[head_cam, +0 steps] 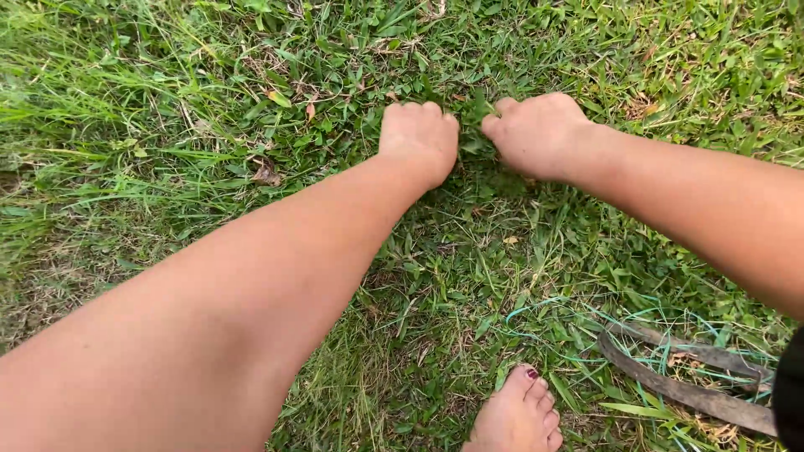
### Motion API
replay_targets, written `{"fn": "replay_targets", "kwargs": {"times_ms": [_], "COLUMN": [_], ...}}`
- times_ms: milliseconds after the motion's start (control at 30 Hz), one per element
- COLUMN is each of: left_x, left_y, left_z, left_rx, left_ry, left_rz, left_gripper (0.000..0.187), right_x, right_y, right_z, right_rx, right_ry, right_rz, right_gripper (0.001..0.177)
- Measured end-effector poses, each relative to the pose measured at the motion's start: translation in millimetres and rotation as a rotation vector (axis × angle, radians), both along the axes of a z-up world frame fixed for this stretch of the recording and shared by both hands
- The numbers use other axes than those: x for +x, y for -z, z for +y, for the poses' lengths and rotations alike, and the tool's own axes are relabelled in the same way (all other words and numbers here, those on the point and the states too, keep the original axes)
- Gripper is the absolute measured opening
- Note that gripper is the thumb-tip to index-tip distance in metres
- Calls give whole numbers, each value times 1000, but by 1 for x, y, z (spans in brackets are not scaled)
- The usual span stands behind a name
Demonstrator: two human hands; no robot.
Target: Pulling weeds and unwanted grass from a lawn by hand
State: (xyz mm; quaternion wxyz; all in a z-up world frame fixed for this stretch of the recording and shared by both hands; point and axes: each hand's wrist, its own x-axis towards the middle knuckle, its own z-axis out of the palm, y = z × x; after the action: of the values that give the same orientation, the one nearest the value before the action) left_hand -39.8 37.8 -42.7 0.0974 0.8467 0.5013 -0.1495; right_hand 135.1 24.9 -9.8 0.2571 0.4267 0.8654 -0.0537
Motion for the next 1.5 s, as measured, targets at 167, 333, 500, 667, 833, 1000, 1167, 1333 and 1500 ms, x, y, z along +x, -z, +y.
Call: {"fn": "replay_targets", "kwargs": {"times_ms": [167, 333, 500, 667, 833, 1000, 1167, 1333, 1500], "left_x": [2, -52, -62, -35, -20, -26, -27, -58, -53], "left_y": [26, -48, -79, -60, 26, -5, -65, -93, -25], "left_z": [-11, -83, -98, -30, -13, -52, -137, -103, -45], "left_rx": [-51, -333, -353, -72, -51, -212, -574, -431, -80], "left_ry": [55, -30, -205, -221, 18, 97, 136, -131, -203], "left_rz": [-33, -164, -202, -34, 169, 78, -146, -112, 104], "left_gripper": [30, 31, 29, 69, 31, 31, 31, 40, 82], "right_x": [5, -21, -15, -23, -25, -4, -22, -53, -47], "right_y": [-19, -44, -54, -81, -36, 1, -21, -43, -60], "right_z": [-16, -91, -83, -26, -16, -15, -23, -82, -40], "right_rx": [-140, -475, -468, -102, -155, -137, -141, -491, -330], "right_ry": [0, -86, -12, 71, 50, -27, -84, -119, 31], "right_rz": [19, 157, 110, 87, -66, -17, -17, 160, 145], "right_gripper": [22, 21, 17, 32, 39, 33, 22, 24, 28]}}
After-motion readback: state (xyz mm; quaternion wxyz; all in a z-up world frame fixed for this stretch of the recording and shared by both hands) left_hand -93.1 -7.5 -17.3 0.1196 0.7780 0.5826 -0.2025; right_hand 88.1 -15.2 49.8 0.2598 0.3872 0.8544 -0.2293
